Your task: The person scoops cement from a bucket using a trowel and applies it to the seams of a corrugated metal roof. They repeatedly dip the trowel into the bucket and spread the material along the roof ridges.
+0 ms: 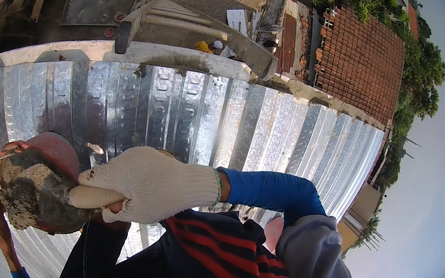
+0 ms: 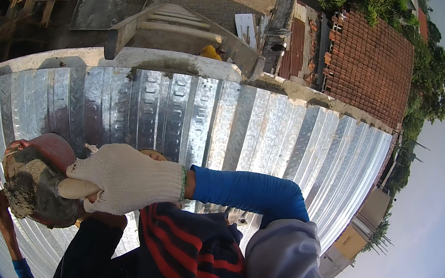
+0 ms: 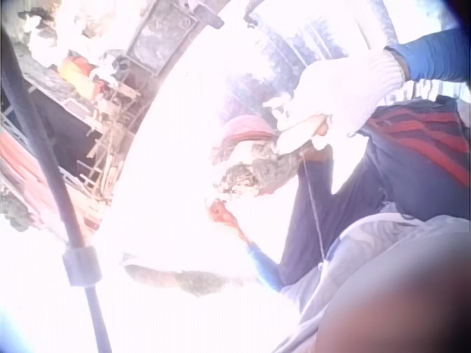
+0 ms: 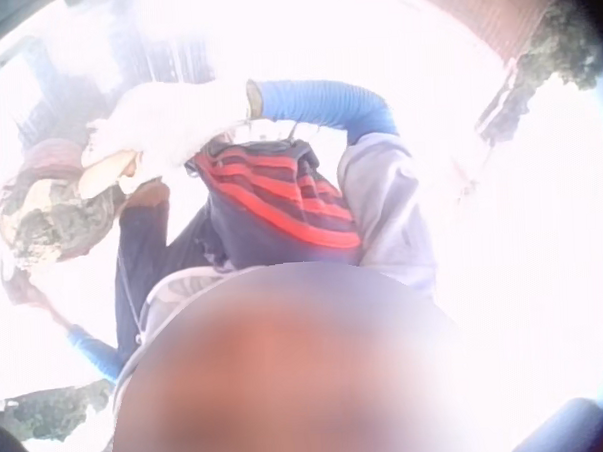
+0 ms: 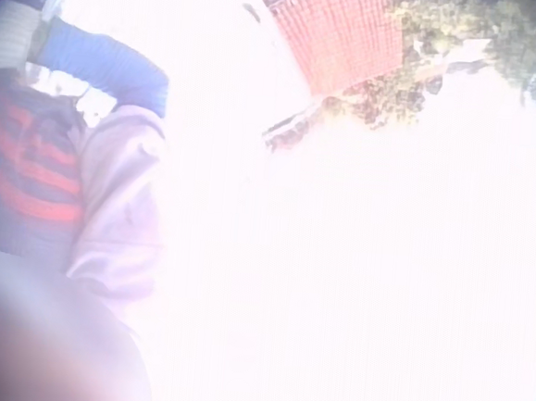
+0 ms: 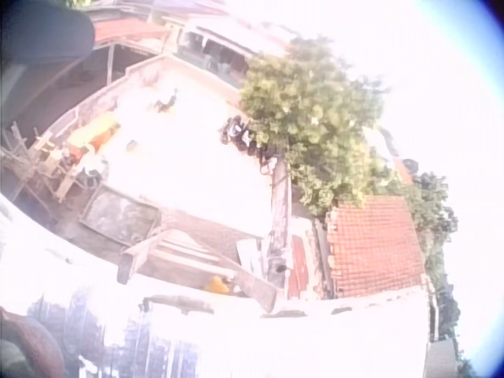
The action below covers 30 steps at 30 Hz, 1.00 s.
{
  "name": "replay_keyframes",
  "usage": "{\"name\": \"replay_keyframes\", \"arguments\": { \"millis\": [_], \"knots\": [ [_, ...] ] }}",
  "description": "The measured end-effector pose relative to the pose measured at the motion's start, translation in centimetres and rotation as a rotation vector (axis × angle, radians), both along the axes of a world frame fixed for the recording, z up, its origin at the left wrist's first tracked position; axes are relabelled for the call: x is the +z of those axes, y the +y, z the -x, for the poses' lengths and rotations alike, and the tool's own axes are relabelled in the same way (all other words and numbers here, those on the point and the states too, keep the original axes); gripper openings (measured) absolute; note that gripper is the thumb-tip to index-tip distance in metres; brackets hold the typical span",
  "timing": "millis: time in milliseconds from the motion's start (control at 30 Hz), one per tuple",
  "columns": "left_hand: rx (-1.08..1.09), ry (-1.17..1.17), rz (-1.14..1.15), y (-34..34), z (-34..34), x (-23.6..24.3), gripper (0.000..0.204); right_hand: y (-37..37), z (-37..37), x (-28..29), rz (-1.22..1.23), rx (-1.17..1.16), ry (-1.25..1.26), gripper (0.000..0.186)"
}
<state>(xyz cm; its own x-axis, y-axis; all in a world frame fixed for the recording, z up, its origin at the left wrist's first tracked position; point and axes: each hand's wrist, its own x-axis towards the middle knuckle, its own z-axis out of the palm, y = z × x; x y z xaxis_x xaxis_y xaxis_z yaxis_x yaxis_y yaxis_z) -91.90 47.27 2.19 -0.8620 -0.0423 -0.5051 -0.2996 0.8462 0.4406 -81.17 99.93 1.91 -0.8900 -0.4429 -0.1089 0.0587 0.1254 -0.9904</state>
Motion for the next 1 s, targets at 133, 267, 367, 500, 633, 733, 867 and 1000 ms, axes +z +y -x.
{"name": "replay_keyframes", "arguments": {
  "millis": [133, 267, 367, 500, 633, 733, 867, 1000],
  "knots": [
    [-0.026, -0.007, 0.043, -0.5, 0.4, 0.1, 0.046, -0.5, 0.3, 0.2, 0.027, 0.013, 0.004, 0.043],
    [-0.032, 0.022, 0.005, -0.7, 0.3, -1.0, 0.047, -0.4, -0.3, -0.3, 0.109, 0.086, -0.145, 0.045],
    [-0.038, 0.029, -0.006, -1.0, 0.3, -1.3, 0.047, -1.6, -1.4, -1.7, 0.089, -0.071, 0.065, 0.047],
    [-0.044, 0.038, -0.013, -1.4, 0.2, -1.4, 0.047, -2.9, -3.1, -3.6, 0.031, -0.109, 0.164, 0.052],
    [-0.047, 0.051, -0.026, -1.5, 0.1, -1.5, 0.048, -2.8, -3.3, -3.5, 0.080, -0.055, 0.019, 0.058],
    [-0.046, 0.078, -0.041, -1.3, 0.0, -1.0, 0.048, -2.2, -2.0, -2.6, 0.168, 0.059, -0.221, 0.061],
    [-0.004, 0.130, -0.125, 0.0, -0.4, -0.6, 0.048, -1.1, -0.2, -1.4, 0.261, 0.260, -0.533, 0.064],
    [0.080, 0.173, -0.067, 1.6, -0.9, -0.3, 0.046, -0.7, 0.8, 0.4, -0.055, 0.241, -0.241, 0.059]
  ]
}}
